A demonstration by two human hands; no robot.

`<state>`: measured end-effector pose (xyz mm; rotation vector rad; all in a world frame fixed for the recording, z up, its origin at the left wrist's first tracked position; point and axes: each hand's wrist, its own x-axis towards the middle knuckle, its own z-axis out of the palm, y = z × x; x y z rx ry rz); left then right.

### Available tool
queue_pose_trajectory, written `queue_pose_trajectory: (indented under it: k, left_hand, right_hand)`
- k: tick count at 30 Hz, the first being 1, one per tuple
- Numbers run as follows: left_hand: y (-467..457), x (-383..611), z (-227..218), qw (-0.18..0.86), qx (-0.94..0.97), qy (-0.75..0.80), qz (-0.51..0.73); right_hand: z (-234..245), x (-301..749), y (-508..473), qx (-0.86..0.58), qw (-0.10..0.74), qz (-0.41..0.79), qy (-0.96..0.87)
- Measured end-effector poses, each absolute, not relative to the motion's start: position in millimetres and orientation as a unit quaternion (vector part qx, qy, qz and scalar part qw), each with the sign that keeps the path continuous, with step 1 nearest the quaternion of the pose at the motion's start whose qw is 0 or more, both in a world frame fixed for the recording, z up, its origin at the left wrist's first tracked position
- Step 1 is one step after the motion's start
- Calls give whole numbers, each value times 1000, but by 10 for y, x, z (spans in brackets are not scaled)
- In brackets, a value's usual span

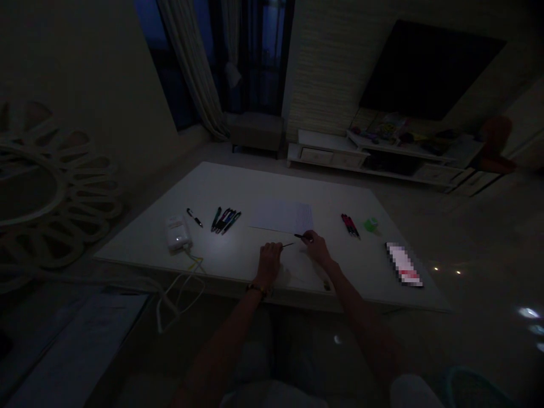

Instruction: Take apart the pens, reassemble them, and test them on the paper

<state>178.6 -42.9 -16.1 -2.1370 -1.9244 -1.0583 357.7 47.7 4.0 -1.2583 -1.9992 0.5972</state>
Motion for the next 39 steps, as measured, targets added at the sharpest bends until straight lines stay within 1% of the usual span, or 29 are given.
queue_pose_trajectory:
  k: [2,5,8,15,21,27,33,36,39]
  left_hand:
    - [-428,1788,-155,37,-693,-632,-346]
    - [-426,1786,-167,39,-698,-628,-341]
    - [-422,1780,-189,48,-711,-616,-336]
    - [-428,1788,-180,51,-722,-625,-294]
    - [-445,1791,-174,66,-731,-609,-300]
    - [-444,1809,-166,59,-752,-595,-276]
    - [-441,1830,-197,34,-775,-554,-300]
    - [-450,1825,-201,41,-778,-548,-305]
    - [-466,1827,-176,50,-789,-545,-279]
  right_hand:
    - [145,3672,297,-463,380,249,-761]
    - [301,3796,31,-454,434,229,-744]
    - [421,3824,-110,-443,453,213,-744]
    - [522,3696,-80,-410,434,216,-772]
    - [551,3709,-101,-397,445,213,-774]
    - [525,3698,-87,-387,403,226,-798]
    - [388,3563,-92,-376,354,245,-820]
    - [322,3513,-122,-397,342,256,-812]
    - [261,3488,-155,-441,328,290,-783]
